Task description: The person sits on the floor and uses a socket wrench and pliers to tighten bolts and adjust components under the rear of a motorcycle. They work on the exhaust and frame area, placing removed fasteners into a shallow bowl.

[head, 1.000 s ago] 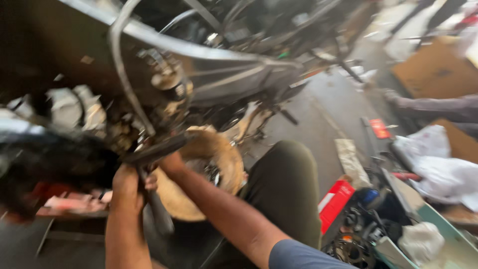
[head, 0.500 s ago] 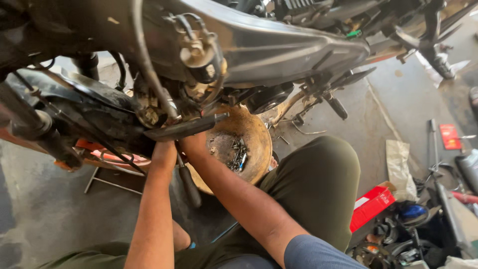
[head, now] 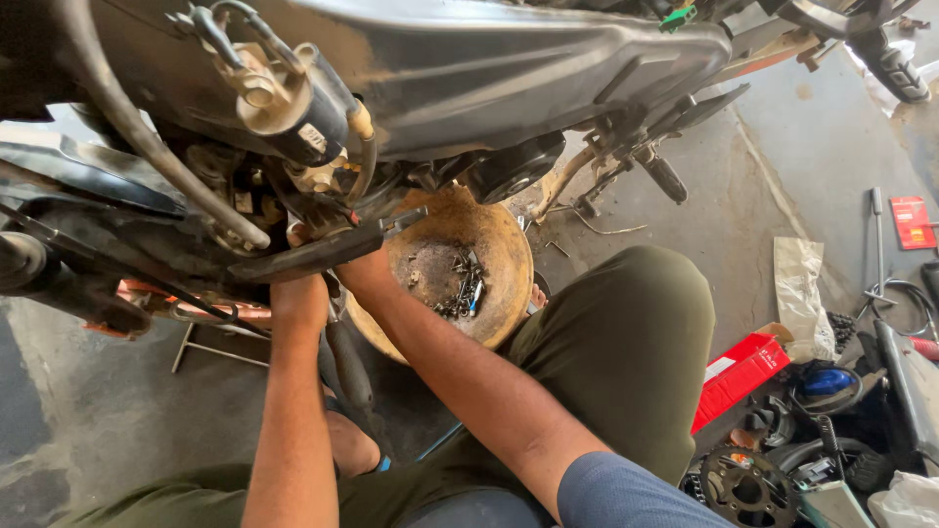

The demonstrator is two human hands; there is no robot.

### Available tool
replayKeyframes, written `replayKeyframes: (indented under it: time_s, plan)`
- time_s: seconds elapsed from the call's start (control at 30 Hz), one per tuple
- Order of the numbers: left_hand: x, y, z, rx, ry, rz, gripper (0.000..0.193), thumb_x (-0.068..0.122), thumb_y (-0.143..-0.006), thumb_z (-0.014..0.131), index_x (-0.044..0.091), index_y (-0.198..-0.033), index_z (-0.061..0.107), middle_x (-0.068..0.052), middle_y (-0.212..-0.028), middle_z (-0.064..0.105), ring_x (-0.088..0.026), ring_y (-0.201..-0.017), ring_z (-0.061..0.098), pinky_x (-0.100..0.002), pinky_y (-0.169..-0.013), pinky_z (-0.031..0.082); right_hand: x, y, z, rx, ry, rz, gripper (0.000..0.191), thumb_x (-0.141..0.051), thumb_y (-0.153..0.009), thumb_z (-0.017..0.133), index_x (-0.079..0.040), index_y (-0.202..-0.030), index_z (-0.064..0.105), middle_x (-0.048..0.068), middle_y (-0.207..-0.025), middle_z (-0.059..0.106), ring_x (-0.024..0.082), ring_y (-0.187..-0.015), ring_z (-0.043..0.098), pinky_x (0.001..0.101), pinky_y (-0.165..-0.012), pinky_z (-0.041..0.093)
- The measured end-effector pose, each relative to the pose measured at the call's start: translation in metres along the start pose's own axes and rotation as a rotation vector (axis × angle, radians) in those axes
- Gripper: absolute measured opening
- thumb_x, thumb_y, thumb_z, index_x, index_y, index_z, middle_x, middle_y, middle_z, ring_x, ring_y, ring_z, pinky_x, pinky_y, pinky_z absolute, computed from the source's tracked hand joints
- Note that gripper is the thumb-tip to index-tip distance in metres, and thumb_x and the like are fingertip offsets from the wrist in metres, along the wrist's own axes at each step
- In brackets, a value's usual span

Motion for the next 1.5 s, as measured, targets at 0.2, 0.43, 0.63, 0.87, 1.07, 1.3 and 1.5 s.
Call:
replayKeyframes:
  time_s: [0.2,0.43,0.63,0.87,1.07,1.3,1.5]
  plan:
    - [-0.006,-0.004,0.01,0.052,-0.252,0.203,0.038,0.022,-0.109,0.036,-0.003,-0.125,0.058,-0.029,-0.118,0.066,-0.049,-0.111,0.059,-0.055,-0.092,0.044,0.03,0.01,0.008,0.108,-0.343,0.316,0.023,-0.003,-0.09,0.07,0.001,-0.112,0.066,0.007,-0.094,0.073,0.014,-0.084,0.067,0.0312,-0.073,0.055]
    - [-0.01,0.0,0.008,0.129,-0.052,0.265,0.038,0.024,-0.111,0.035,-0.003,-0.13,0.054,-0.029,-0.122,0.066,-0.049,-0.113,0.059,-0.055,-0.092,0.045,0.025,0.009,0.005,0.122,-0.302,0.224,0.011,-0.001,-0.088,0.07,0.002,-0.098,0.071,0.007,-0.088,0.074,0.014,-0.079,0.066,0.0315,-0.07,0.056]
    - [-0.007,0.004,0.011,0.101,-0.245,0.233,0.044,0.027,-0.109,0.032,-0.002,-0.135,0.053,-0.03,-0.125,0.063,-0.051,-0.113,0.058,-0.056,-0.09,0.046,0.003,0.006,-0.001,0.076,0.009,0.16,0.013,-0.007,-0.086,0.077,0.0,-0.096,0.076,0.008,-0.088,0.077,0.015,-0.078,0.071,0.0308,-0.069,0.056]
    - [-0.012,0.006,0.012,0.088,-0.129,0.094,0.048,0.034,-0.111,0.03,0.001,-0.13,0.059,-0.029,-0.125,0.065,-0.05,-0.115,0.058,-0.056,-0.092,0.045,0.014,0.01,0.001,0.049,-0.576,0.339,0.017,-0.002,-0.091,0.067,-0.002,-0.108,0.07,0.006,-0.097,0.075,0.015,-0.089,0.07,0.0309,-0.08,0.057]
    - [-0.01,0.01,0.01,0.088,-0.002,0.012,0.05,0.039,-0.109,0.032,0.002,-0.129,0.059,-0.028,-0.124,0.065,-0.05,-0.117,0.056,-0.055,-0.093,0.044,0.017,0.001,0.004,0.009,-0.297,0.189,0.018,-0.005,-0.096,0.066,-0.002,-0.112,0.073,0.008,-0.1,0.079,0.019,-0.09,0.075,0.0319,-0.079,0.06]
    - [-0.007,0.005,0.006,0.075,-0.081,0.082,0.046,0.035,-0.11,0.033,0.003,-0.132,0.056,-0.028,-0.126,0.064,-0.05,-0.118,0.056,-0.056,-0.094,0.044,0.022,0.015,0.007,0.164,-0.553,0.354,0.02,-0.001,-0.095,0.066,0.003,-0.114,0.071,0.012,-0.102,0.074,0.02,-0.09,0.069,0.0335,-0.078,0.057]
    - [-0.001,0.0,0.006,0.083,-0.173,0.183,0.045,0.029,-0.108,0.034,-0.001,-0.138,0.049,-0.031,-0.124,0.064,-0.051,-0.117,0.056,-0.056,-0.094,0.044,0.02,0.011,0.009,0.093,-0.694,0.341,0.02,-0.002,-0.095,0.065,-0.002,-0.115,0.069,0.009,-0.104,0.073,0.017,-0.092,0.069,0.0331,-0.082,0.057]
Point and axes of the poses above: each hand's wrist, its own y-axis away from the middle knuckle, its own z-axis out of the palm, x = y × z, the point moved 5 cm from there along -y, towards the middle knuckle
